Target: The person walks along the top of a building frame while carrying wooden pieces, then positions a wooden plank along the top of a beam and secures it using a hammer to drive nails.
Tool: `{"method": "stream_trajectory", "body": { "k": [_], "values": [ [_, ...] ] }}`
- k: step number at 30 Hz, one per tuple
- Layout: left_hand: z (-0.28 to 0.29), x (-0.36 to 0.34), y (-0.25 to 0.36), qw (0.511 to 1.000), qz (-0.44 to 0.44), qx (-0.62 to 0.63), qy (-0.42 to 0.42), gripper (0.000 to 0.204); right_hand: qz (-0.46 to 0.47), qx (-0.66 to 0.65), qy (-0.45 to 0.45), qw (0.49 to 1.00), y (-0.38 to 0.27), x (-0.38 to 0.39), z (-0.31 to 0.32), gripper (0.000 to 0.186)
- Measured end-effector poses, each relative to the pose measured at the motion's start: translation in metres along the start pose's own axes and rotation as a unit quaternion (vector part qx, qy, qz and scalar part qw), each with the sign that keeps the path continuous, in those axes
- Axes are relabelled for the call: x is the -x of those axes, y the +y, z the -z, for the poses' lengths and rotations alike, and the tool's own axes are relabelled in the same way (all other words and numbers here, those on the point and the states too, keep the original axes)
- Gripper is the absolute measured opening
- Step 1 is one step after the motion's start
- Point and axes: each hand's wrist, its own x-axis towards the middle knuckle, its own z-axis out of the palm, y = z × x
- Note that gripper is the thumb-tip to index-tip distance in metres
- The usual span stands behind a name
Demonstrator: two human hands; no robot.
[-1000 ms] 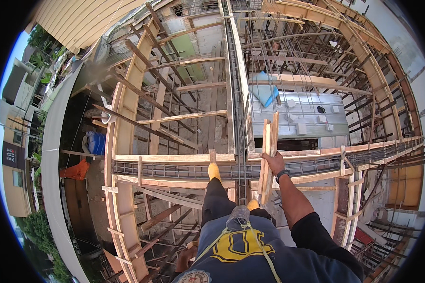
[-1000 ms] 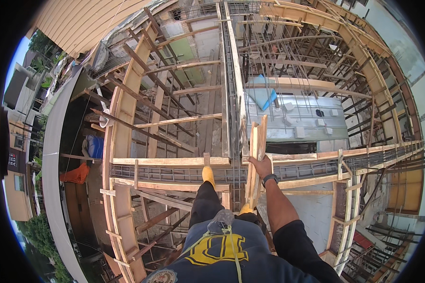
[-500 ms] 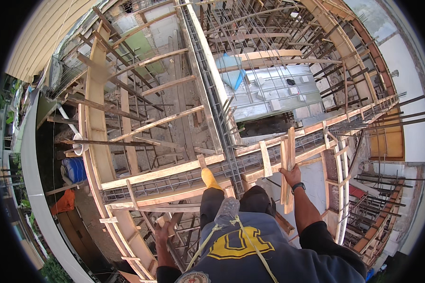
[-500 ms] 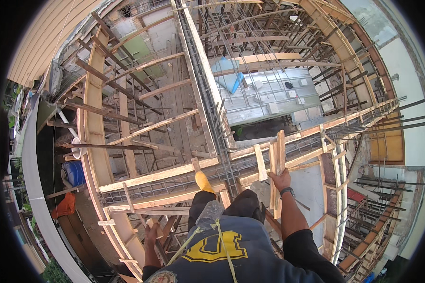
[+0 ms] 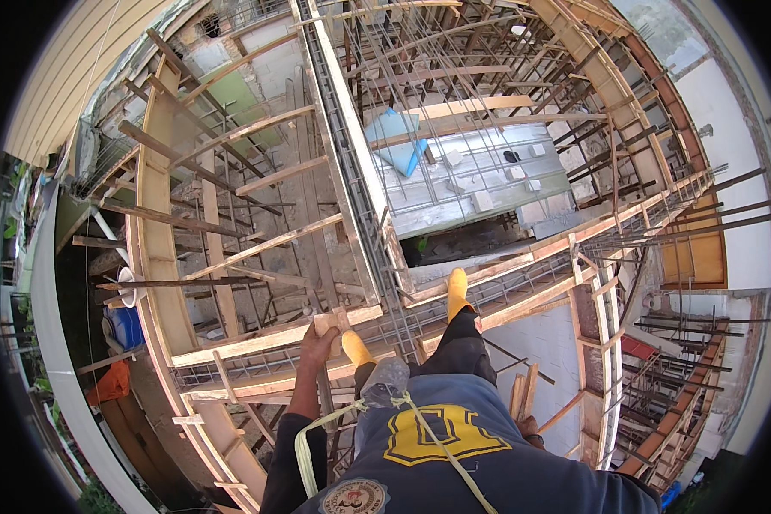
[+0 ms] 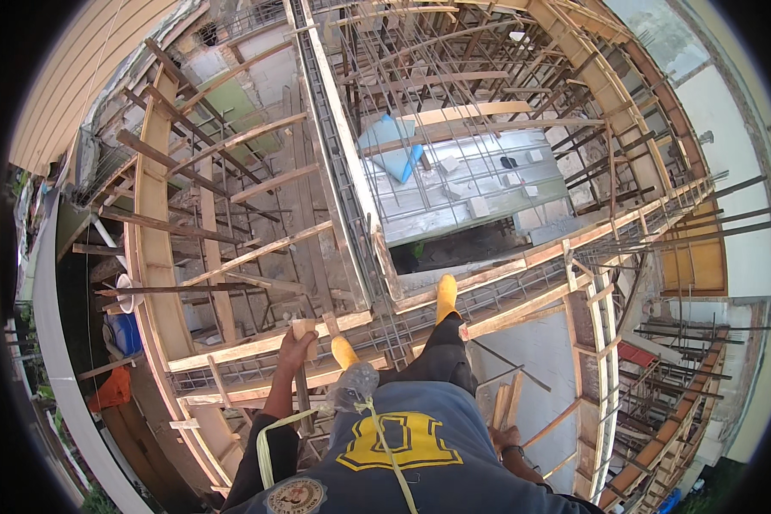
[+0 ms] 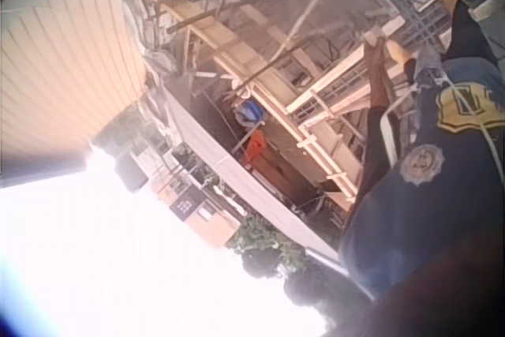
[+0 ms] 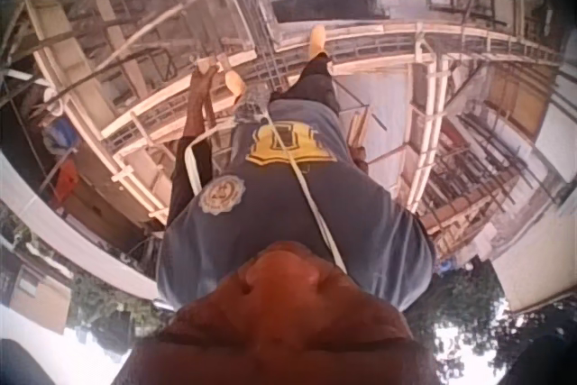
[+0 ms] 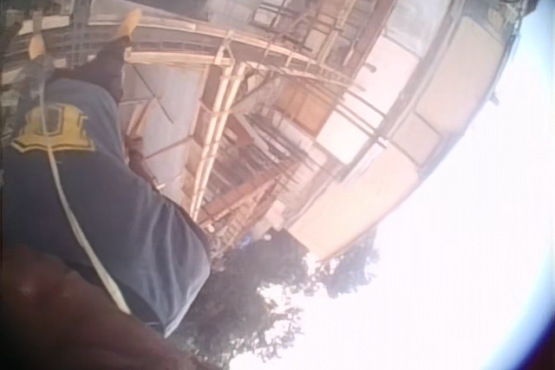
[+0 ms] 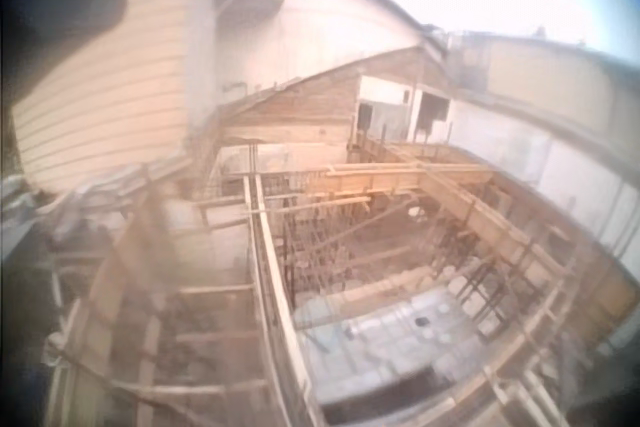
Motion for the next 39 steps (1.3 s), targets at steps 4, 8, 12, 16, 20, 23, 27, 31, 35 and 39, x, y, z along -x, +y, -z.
{"method": "stream_trajectory", "body": {
  "k": [4,8,12,16,20,23,27,31,35,39],
  "values": [
    [-0.085,-0.036,0.016,0.998,-0.040,0.025,0.033,0.055,0.102,0.043,0.017,0.994,-0.052,-0.118,0.075,0.086],
    [-0.144,-0.046,0.034,0.995,-0.023,0.032,0.089,0.054,0.258,-0.032,0.083,0.962,-0.192,-0.179,0.201,0.075],
    [-0.184,-0.023,0.044,0.991,0.020,0.076,0.110,0.051,0.371,-0.110,0.074,0.919,-0.284,-0.212,0.286,0.064],
    [-0.203,0.016,0.037,0.980,0.048,0.041,0.189,0.049,0.444,-0.175,0.031,0.878,-0.336,-0.280,0.288,0.064],
    [-0.203,0.067,0.053,0.969,0.062,0.028,0.237,0.048,0.444,-0.103,0.013,0.890,-0.349,-0.342,0.241,0.071],
    [-0.191,0.095,0.040,0.958,0.091,0.054,0.268,0.049,0.449,-0.049,-0.017,0.892,-0.366,-0.331,0.216,0.074],
    [-0.170,0.118,-0.002,0.938,0.132,0.074,0.313,0.052,0.446,-0.063,-0.111,0.886,-0.408,-0.257,0.188,0.066],
    [-0.131,0.119,-0.065,0.945,0.158,0.062,0.278,0.062,0.461,-0.096,-0.260,0.843,-0.465,-0.157,0.153,0.057],
    [-0.067,0.111,-0.114,0.949,0.189,0.015,0.253,0.063,0.507,-0.063,-0.294,0.808,-0.504,-0.051,0.082,0.061],
    [0.003,0.108,-0.119,0.953,0.200,-0.005,0.227,0.060,0.488,0.094,-0.273,0.824,-0.510,-0.009,-0.002,0.074]
  ]
}}
